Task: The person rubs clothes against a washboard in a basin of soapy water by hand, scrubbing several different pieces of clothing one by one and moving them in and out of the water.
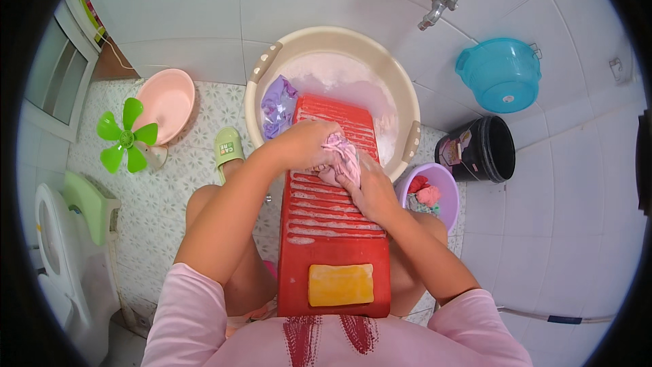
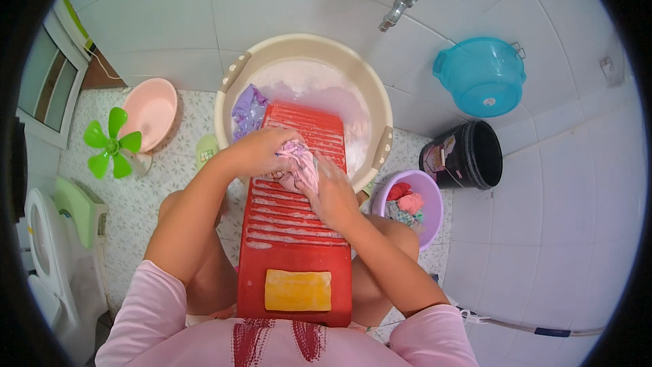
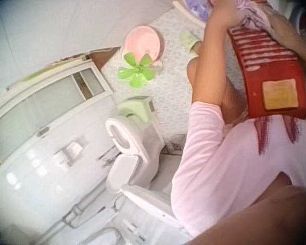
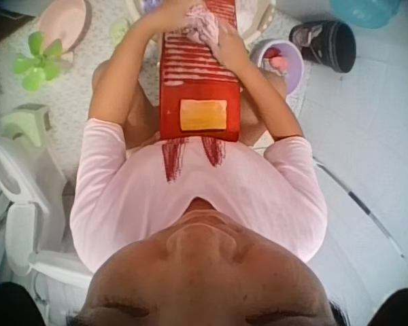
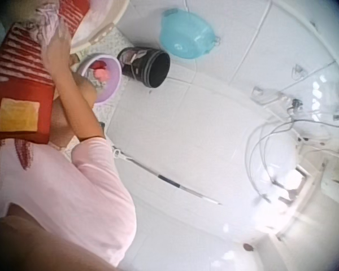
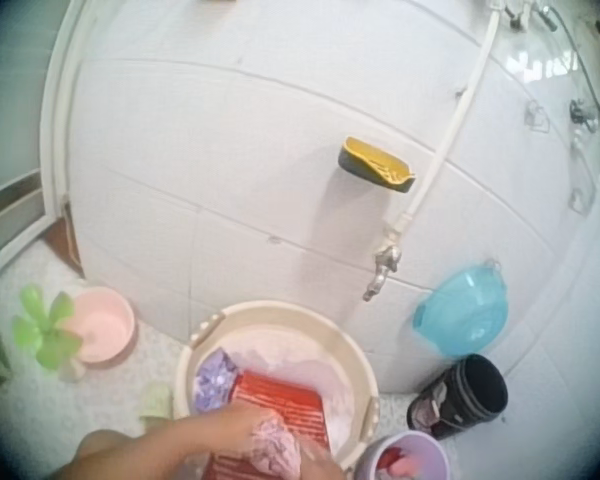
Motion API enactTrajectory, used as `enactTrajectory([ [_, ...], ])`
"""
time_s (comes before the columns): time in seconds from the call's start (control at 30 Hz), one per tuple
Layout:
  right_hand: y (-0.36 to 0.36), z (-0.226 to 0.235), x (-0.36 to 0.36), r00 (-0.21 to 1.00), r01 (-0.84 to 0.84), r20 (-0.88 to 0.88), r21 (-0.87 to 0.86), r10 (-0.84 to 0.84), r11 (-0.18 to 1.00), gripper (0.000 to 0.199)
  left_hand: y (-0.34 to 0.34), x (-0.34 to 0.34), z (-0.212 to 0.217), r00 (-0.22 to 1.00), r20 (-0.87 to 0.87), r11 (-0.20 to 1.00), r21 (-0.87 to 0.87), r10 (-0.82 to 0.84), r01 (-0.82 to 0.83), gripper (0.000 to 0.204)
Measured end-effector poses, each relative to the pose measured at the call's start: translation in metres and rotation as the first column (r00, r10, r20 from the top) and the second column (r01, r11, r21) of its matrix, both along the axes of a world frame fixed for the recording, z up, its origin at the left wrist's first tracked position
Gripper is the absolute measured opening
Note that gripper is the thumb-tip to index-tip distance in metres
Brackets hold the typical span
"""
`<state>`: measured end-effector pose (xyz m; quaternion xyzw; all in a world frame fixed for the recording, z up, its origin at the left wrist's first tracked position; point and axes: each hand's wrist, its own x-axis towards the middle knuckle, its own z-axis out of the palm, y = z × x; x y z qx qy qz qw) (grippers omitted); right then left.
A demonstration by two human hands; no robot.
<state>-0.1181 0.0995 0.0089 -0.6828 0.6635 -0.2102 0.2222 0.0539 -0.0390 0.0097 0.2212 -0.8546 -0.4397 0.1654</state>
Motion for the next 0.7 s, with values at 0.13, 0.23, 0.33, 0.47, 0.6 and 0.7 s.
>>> enactTrajectory([
  [0.13, -0.042, -0.017, -0.002, 0.986, 0.124, -0.102, -0.082, -0.133, 0.989, 0.068, 0.014, -0.007, -0.017, 0.970, -0.009, 0.937, -0.257, 0.243, -0.237, 0.034],
  [0.23, -0.090, -0.040, -0.020, 0.888, 0.147, -0.418, -0.140, -0.193, 0.979, 0.074, 0.000, -0.018, -0.021, 0.889, 0.054, 0.846, -0.338, 0.455, -0.413, 0.032],
  [0.33, -0.103, -0.034, -0.020, 0.907, 0.120, -0.400, -0.048, -0.130, 0.992, 0.078, -0.021, -0.018, -0.009, 0.860, 0.187, 0.868, -0.265, 0.474, -0.420, 0.030],
  [0.47, -0.048, 0.007, 0.008, 0.999, 0.003, 0.038, 0.300, -0.016, 0.954, 0.071, -0.012, -0.001, -0.012, 0.938, 0.150, 0.936, -0.217, 0.312, -0.276, 0.029],
  [0.6, -0.012, -0.004, 0.009, 0.993, -0.009, -0.117, 0.101, 0.021, 0.995, 0.068, 0.018, 0.021, 0.026, 0.987, 0.131, 0.982, -0.176, 0.088, -0.065, 0.029],
  [0.7, -0.063, -0.027, -0.006, 0.953, 0.030, -0.300, -0.030, -0.038, 0.999, 0.070, 0.017, 0.013, 0.005, 0.932, 0.026, 0.912, -0.218, 0.362, -0.348, 0.030],
])
